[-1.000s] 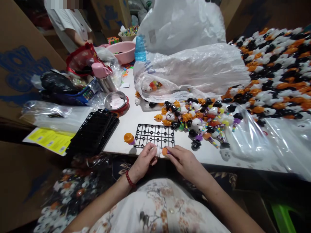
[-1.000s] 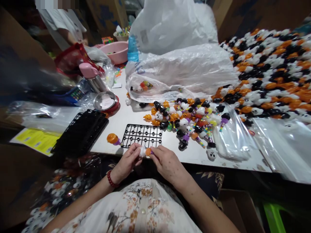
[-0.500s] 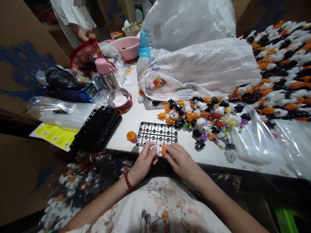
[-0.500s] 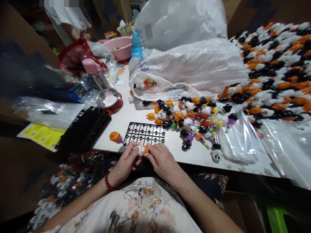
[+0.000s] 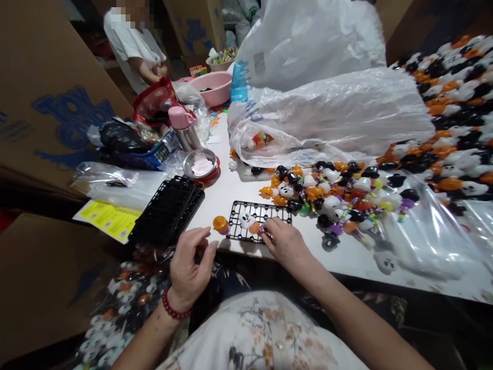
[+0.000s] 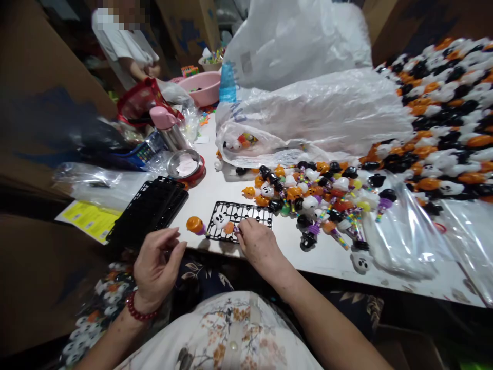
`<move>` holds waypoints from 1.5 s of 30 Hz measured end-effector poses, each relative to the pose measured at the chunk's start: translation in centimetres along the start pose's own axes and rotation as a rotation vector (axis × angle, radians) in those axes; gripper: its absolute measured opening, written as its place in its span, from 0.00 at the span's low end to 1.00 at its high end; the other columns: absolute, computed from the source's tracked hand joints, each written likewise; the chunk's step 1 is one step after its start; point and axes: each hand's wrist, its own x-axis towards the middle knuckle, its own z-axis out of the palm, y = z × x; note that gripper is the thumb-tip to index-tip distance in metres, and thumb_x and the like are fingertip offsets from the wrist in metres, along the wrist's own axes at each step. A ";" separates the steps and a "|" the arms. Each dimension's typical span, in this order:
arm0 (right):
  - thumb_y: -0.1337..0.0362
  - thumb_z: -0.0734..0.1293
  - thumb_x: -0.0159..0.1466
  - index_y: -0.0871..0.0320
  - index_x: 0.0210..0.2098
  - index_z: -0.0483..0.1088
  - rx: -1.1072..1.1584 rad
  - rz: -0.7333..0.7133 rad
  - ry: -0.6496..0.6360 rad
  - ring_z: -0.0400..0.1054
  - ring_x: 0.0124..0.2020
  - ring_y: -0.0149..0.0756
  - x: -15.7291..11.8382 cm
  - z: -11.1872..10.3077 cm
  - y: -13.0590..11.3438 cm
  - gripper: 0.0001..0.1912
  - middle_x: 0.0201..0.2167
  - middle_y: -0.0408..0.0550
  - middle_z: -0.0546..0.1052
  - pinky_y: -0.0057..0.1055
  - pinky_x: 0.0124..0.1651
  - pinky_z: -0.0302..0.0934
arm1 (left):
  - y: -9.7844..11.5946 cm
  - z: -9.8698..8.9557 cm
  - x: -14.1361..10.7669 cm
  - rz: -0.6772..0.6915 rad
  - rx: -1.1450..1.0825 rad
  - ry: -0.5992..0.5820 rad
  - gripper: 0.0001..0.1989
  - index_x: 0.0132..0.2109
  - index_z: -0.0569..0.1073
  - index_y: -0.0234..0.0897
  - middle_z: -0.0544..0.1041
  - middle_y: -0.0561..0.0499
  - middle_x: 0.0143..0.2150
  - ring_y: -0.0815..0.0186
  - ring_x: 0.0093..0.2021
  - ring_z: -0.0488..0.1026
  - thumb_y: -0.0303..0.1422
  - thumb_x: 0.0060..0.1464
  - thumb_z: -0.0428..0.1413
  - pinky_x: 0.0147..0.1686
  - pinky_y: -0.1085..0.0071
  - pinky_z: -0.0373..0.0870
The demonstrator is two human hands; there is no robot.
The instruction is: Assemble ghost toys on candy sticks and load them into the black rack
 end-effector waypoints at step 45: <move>0.74 0.64 0.60 0.59 0.34 0.71 0.450 -0.136 -0.162 0.66 0.37 0.37 7.0 8.3 -2.0 0.06 0.34 0.49 0.74 0.30 0.42 0.59 | -4.9 3.8 5.8 -0.525 -0.774 -0.364 0.20 0.48 0.73 0.36 0.76 0.42 0.52 0.61 0.48 0.73 0.48 0.63 0.49 0.48 0.66 0.69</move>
